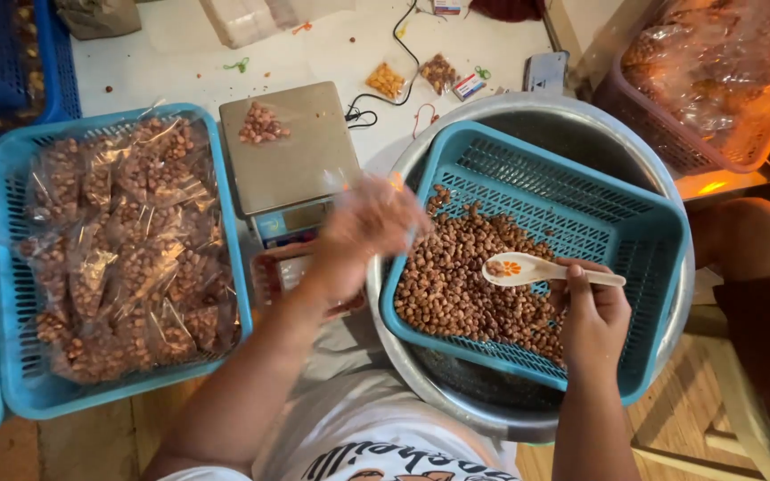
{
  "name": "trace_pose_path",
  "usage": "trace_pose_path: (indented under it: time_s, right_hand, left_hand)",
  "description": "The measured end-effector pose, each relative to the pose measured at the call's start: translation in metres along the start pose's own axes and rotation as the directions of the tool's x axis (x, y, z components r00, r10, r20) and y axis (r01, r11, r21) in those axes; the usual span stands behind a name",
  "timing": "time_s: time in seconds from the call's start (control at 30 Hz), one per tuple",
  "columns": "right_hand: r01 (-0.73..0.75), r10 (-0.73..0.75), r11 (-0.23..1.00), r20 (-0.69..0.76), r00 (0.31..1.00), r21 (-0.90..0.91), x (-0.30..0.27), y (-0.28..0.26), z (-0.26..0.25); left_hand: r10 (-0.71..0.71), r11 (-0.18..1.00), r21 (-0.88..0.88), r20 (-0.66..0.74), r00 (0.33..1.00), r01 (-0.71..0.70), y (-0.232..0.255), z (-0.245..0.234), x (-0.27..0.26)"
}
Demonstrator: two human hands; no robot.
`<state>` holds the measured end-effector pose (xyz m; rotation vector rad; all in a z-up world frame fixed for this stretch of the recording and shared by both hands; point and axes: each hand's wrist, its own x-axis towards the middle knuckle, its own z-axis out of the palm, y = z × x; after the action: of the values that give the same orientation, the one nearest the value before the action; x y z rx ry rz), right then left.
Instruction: Scooping peanuts into small plastic bags, weighing them on a digital scale, and organizing the finished bags into baskets.
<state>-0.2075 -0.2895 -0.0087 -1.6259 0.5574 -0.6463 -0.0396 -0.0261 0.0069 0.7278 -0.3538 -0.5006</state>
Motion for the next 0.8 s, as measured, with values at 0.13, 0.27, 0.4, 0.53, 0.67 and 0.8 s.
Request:
trace_pose_path:
  time_s: [0.13, 0.27, 0.4, 0.53, 0.67, 0.8]
  right_hand:
    - [0.179, -0.177, 0.981, 0.023, 0.984, -0.074, -0.003, -0.034, 0.004]
    - [0.170, -0.173, 0.984, -0.047, 0.984, -0.061, -0.022, -0.066, 0.004]
    - [0.214, -0.225, 0.954, -0.030, 0.974, -0.210, -0.021, -0.069, 0.002]
    - [0.150, -0.171, 0.952, -0.059, 0.984, -0.265, -0.010, -0.046, -0.001]
    - [0.151, -0.158, 0.933, 0.006, 0.987, -0.327, -0.002, -0.003, -0.009]
    - [-0.012, -0.006, 0.909, -0.042, 0.999, -0.416, -0.009, 0.039, -0.022]
  left_hand:
    - [-0.358, 0.683, 0.719, 0.176, 0.917, 0.129, -0.037, 0.026, -0.033]
    - [-0.562, 0.491, 0.835, 0.086, 0.822, 0.248, -0.039, 0.050, -0.023]
    - [-0.489, 0.620, 0.750, 0.139, 0.861, 0.232, -0.057, 0.041, -0.025]
    - [-0.434, 0.682, 0.699, 0.150, 0.888, 0.215, -0.076, 0.021, -0.032]
    - [-0.222, 0.852, 0.522, 0.276, 0.935, 0.049, -0.031, 0.001, -0.023]
    - [0.384, 0.631, 0.752, -0.089, 0.919, -0.190, -0.003, -0.085, -0.007]
